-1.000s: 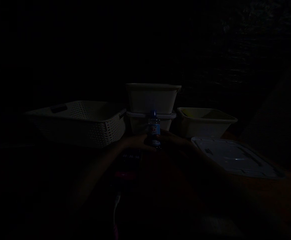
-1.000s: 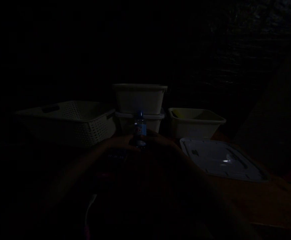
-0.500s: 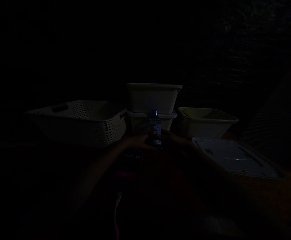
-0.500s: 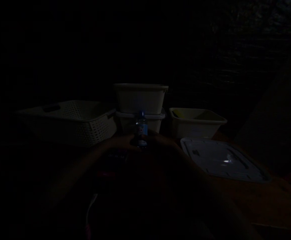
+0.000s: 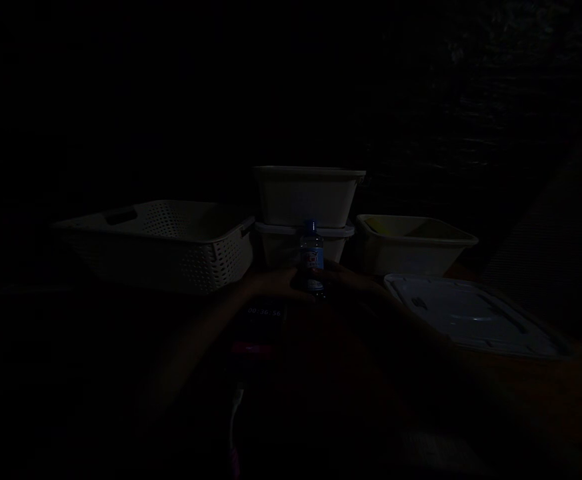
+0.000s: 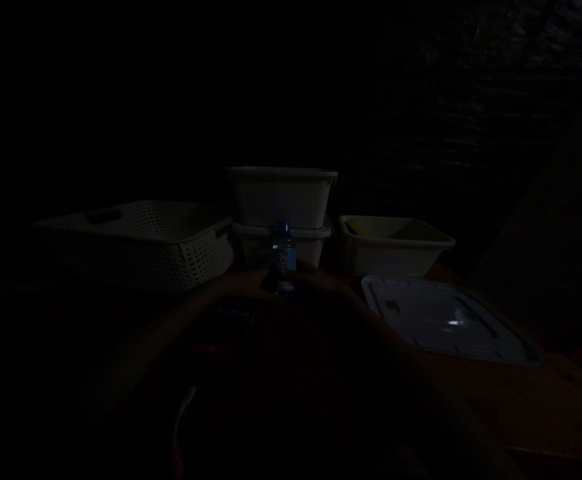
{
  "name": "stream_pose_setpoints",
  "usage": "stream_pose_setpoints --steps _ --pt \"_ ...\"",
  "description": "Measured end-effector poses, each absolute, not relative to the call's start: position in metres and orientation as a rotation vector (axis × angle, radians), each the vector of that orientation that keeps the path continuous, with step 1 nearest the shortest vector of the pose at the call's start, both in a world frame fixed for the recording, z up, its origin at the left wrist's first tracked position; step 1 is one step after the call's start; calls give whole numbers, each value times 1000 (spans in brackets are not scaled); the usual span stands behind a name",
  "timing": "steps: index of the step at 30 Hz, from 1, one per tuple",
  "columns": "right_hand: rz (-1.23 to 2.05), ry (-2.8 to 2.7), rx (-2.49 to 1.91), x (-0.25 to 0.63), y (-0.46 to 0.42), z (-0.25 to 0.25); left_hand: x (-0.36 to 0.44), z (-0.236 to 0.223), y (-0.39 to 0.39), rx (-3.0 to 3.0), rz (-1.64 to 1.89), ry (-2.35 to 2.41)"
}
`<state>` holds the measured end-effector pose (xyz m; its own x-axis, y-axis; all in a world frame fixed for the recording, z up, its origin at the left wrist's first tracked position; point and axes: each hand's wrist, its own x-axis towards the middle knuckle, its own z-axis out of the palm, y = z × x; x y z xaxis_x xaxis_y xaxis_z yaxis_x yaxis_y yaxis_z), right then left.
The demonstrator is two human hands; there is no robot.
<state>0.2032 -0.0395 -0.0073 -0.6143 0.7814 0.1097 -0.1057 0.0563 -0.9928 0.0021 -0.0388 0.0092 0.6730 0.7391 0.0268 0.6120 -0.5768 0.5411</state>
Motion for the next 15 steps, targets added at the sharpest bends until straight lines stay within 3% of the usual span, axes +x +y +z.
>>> stream_pose_setpoints --steps 15 --pt "1647 -1614 -706 201 -42 -6 0 8 -38 2398 329 1107"
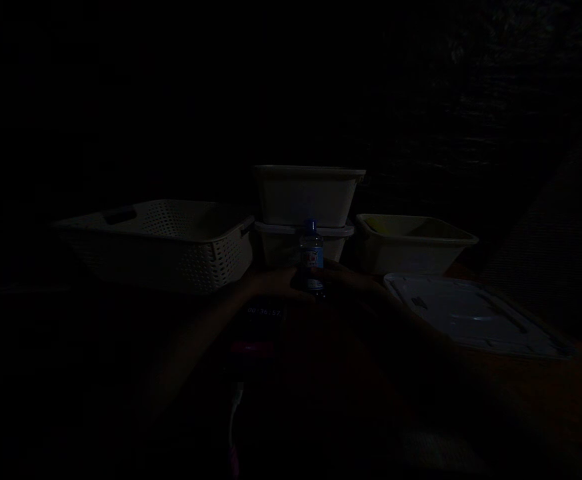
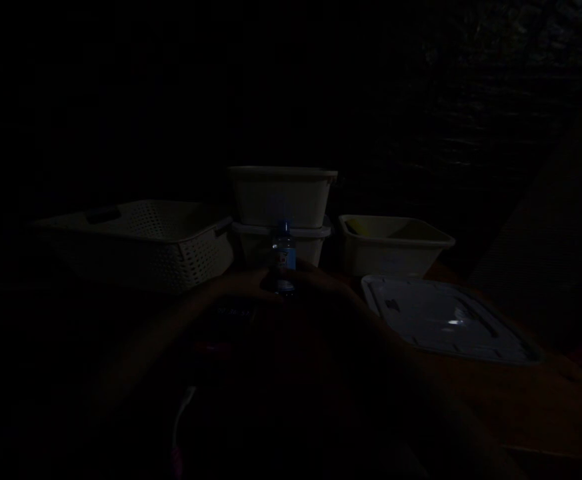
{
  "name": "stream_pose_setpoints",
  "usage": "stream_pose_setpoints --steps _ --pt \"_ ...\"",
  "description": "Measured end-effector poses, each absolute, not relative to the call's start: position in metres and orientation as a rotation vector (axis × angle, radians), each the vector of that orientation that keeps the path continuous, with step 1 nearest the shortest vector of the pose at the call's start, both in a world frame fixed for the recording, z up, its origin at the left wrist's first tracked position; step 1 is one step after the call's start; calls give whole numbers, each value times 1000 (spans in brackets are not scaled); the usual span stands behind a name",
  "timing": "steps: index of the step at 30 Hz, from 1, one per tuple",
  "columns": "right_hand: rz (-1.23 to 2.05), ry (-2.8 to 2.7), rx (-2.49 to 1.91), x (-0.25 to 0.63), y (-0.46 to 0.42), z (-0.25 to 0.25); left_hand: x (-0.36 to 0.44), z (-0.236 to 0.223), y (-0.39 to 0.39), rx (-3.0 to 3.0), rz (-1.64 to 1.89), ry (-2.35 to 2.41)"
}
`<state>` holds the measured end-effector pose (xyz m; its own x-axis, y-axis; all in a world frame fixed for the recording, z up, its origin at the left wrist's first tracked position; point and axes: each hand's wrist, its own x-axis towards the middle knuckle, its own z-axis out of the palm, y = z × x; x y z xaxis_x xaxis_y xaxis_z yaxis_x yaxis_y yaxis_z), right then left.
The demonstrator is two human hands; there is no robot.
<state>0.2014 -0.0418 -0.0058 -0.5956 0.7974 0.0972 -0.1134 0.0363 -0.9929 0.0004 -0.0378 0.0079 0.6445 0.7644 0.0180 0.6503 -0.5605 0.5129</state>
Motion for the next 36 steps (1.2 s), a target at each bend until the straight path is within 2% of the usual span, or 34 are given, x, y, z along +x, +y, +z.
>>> stream_pose_setpoints --steps 36 --pt "1670 -1718 -604 210 -37 -5 1 4 -30 2350 296 1080"
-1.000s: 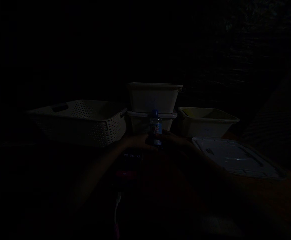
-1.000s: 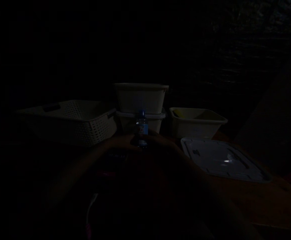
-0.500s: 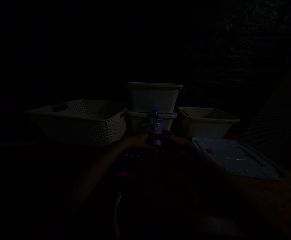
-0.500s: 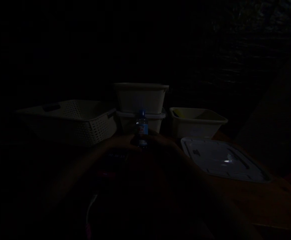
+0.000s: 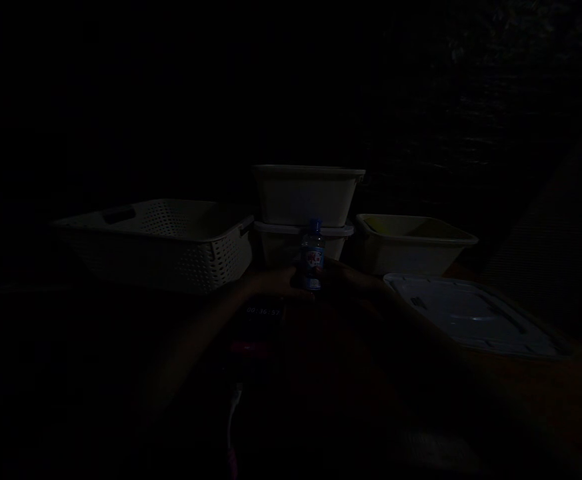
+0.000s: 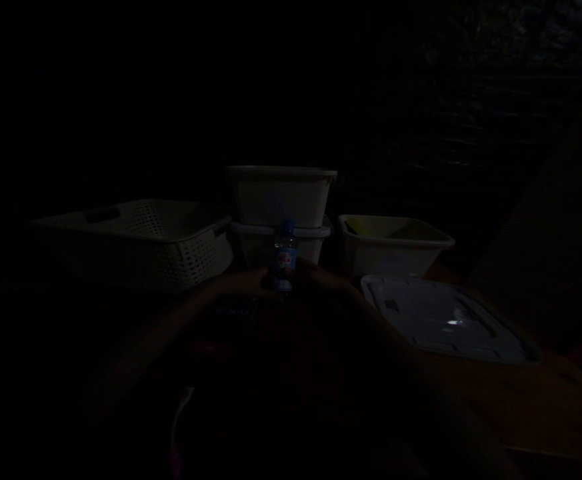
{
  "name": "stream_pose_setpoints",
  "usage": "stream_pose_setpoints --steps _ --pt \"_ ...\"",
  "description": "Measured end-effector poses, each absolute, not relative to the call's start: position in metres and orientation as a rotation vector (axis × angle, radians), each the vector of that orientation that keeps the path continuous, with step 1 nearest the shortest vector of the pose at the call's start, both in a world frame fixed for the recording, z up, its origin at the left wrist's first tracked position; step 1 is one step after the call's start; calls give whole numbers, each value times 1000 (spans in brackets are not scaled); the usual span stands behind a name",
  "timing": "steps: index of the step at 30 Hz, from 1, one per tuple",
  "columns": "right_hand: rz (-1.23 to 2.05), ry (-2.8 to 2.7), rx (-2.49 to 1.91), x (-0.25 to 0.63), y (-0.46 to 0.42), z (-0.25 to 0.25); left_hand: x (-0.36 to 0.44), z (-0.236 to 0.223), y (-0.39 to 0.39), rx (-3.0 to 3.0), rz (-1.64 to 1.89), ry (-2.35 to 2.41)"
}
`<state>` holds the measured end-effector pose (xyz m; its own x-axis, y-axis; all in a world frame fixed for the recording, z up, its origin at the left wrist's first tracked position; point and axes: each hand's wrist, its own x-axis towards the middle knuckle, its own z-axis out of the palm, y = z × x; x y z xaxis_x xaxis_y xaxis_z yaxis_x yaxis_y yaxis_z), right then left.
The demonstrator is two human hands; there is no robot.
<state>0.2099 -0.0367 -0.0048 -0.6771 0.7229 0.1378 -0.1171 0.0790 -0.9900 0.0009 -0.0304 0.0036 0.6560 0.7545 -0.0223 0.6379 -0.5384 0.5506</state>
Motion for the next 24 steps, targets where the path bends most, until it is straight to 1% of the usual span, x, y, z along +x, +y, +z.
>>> stream_pose_setpoints --steps 7,14,19,24 --pt "1678 -1691 -611 212 -37 -3 1 -1 -27 2368 354 999" --pt "1681 -1615 -610 207 -38 -5 1 4 -32 2357 285 1063" --pt "1648 -1582 -645 200 -42 -5 2 7 -36 2445 384 1083" --pt "1616 -1582 -694 200 -41 -7 2 8 -37 2464 364 1123"
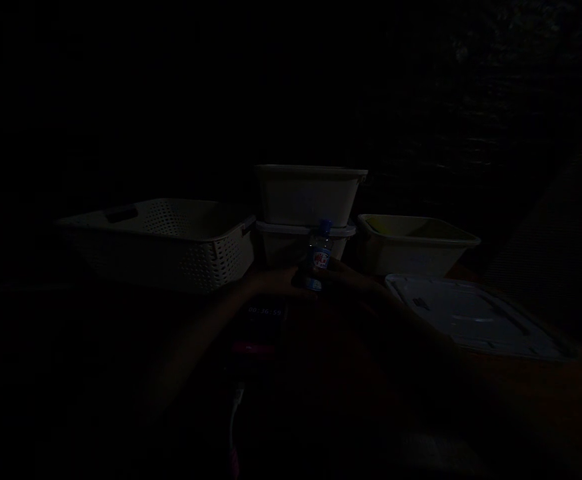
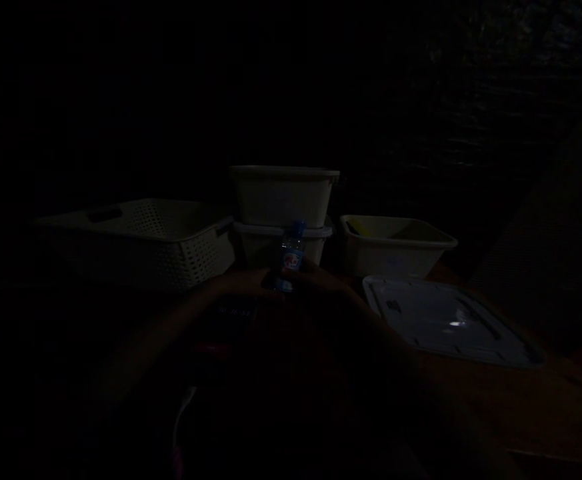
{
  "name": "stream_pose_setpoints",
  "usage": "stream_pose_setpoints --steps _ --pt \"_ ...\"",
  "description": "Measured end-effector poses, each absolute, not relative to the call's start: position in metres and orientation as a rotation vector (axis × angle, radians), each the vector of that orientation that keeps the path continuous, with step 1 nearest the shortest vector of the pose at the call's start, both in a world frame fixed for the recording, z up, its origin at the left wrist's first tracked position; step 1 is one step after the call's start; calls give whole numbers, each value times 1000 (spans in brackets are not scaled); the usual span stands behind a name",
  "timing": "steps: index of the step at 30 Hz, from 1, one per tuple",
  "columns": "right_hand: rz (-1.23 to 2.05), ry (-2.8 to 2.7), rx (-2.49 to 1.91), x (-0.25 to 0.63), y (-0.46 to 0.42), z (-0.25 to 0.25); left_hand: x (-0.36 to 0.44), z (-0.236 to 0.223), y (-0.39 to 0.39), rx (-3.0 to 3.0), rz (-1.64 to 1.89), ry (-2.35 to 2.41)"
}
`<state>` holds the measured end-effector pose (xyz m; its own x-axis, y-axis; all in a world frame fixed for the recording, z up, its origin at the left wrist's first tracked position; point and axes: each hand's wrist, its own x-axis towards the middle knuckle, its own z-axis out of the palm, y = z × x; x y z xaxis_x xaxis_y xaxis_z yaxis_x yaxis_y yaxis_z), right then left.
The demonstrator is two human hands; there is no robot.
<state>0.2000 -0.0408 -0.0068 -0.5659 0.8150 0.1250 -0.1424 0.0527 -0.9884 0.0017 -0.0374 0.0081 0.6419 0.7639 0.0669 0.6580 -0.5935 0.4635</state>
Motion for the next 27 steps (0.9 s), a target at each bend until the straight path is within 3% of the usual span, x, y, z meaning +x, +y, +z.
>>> stream_pose_setpoints --steps 12,27 --pt "1474 -1673 -677 204 -33 -12 1 -2 -28 2449 310 1182" --pt "1624 -1582 -604 202 -40 -7 4 9 -38 2481 316 1164"
